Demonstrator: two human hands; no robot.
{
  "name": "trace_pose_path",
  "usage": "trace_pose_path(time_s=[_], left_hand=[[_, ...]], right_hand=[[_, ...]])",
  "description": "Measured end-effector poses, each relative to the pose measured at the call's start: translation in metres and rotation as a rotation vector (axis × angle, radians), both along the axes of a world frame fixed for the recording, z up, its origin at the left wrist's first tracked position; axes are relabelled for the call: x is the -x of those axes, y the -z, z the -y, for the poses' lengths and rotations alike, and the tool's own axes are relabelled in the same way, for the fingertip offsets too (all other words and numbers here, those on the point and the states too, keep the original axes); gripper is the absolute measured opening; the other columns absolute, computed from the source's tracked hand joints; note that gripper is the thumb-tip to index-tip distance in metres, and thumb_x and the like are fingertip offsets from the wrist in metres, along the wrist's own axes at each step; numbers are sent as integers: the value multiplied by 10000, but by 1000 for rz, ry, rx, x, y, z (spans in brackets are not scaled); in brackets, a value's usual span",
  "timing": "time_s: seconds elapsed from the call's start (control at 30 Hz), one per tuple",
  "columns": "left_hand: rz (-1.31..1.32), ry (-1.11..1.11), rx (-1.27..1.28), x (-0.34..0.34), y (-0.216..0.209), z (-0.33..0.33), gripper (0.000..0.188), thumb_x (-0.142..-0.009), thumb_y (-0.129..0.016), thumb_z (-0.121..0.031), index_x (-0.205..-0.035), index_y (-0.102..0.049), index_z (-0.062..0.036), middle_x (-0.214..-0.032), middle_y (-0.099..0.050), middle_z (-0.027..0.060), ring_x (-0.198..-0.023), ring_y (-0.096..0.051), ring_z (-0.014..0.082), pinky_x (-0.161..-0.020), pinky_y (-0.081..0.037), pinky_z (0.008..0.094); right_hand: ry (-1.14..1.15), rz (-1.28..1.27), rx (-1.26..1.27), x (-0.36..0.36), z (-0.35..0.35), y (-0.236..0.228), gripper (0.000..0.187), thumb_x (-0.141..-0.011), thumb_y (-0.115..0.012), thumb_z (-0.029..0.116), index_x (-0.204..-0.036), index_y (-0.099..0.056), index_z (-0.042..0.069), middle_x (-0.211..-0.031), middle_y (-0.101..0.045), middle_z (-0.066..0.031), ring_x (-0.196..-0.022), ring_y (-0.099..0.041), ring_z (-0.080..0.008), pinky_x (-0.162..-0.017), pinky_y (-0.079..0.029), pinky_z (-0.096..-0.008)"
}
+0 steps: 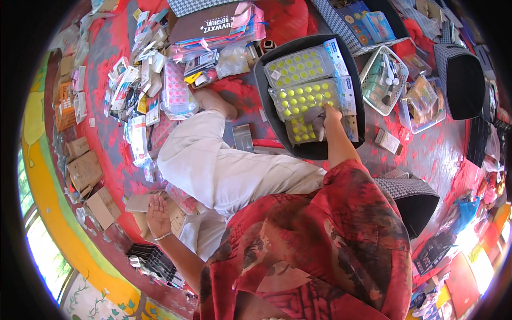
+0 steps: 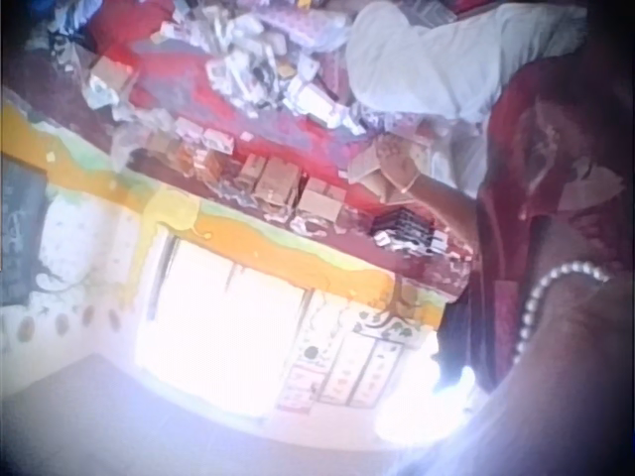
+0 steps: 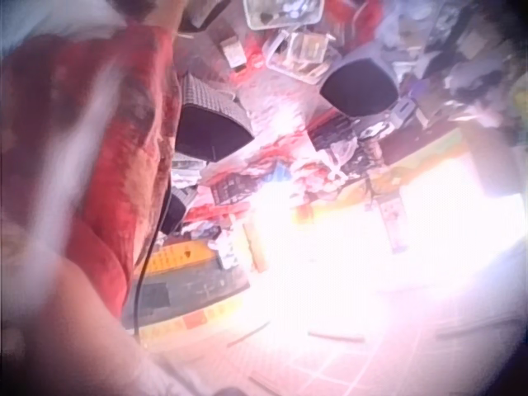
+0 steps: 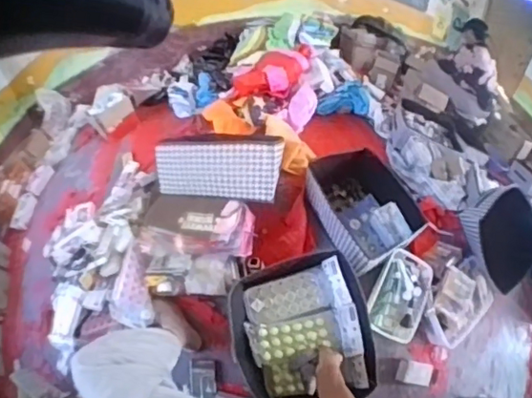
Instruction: The person sits on the floor and repeatedly wipes small yellow balls inside plastic blister packs using a cloth. They pick up each pack, wipe the surface, and place it into a black tray. The person also briefly handles a small box of earbuds.
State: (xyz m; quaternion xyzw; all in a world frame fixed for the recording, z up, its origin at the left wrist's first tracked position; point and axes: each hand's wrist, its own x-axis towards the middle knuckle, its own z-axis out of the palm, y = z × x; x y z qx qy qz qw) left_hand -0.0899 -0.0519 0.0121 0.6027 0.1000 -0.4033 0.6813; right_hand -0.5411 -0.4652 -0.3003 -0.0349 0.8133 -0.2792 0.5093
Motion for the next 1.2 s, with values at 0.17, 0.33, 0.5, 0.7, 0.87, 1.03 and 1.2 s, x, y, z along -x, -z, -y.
trace_pose_path(time_s=[0.17,0.33,0.5,0.7,0.87,1.03,1.2], left_hand=[[-7,-71,-79,8,7,-9,400,-911,-429,-181,-1273,-392,-14,-1242,-481,120,-1122,-481,220,-950,-406,356],[-28,-87,-123,12,14,-12,427,-903,-445,-193,-1285,-382,-12,-1286,-442,109,-1164,-447,210,-972,-385,353],[-45,-62,-95,10,25,-17,452,-895,-465,-203,-1292,-369,-10,-1288,-437,113,-1177,-435,212,-983,-377,353],[-6,-31,-124,9,27,-26,462,-901,-454,-211,-1304,-348,-11,-1283,-441,132,-1163,-450,227,-998,-366,362],[-68,-85,18,11,24,-34,416,-920,-410,-192,-1294,-368,-15,-1278,-447,142,-1168,-448,241,-1006,-358,364],[-80,-32,117,6,29,-52,401,-924,-395,-168,-1294,-371,-15,-1263,-466,136,-1157,-460,232,-991,-373,355],[-140,-37,246,2,43,-64,387,-919,-394,-143,-1284,-384,-15,-1241,-488,125,-1130,-484,209,-963,-399,348]], right_hand=[[22,-8,38,5,-3,24,670,-589,-810,181,-1114,-503,-101,-1152,-531,-199,-992,-552,-269,-807,-448,-349],[3,-46,-47,7,11,38,490,-674,-744,95,-1075,-509,-60,-1032,-557,-148,-884,-565,-266,-733,-475,-368],[43,74,7,6,5,19,550,-634,-789,166,-1060,-534,-71,-1069,-554,-170,-882,-566,-248,-704,-475,-377],[67,182,36,2,-8,-16,442,-684,-750,172,-999,-551,-66,-905,-580,-137,-739,-582,-241,-620,-486,-397],[47,455,55,-2,-9,-55,347,-716,-715,193,-927,-558,-33,-847,-574,-123,-716,-592,-247,-622,-505,-412],[-42,396,11,0,-11,-109,264,-713,-665,192,-887,-553,28,-878,-571,-117,-756,-593,-269,-695,-499,-430],[-83,387,4,-8,19,-127,216,-779,-587,199,-911,-548,32,-879,-582,-127,-741,-593,-264,-670,-495,-432]])
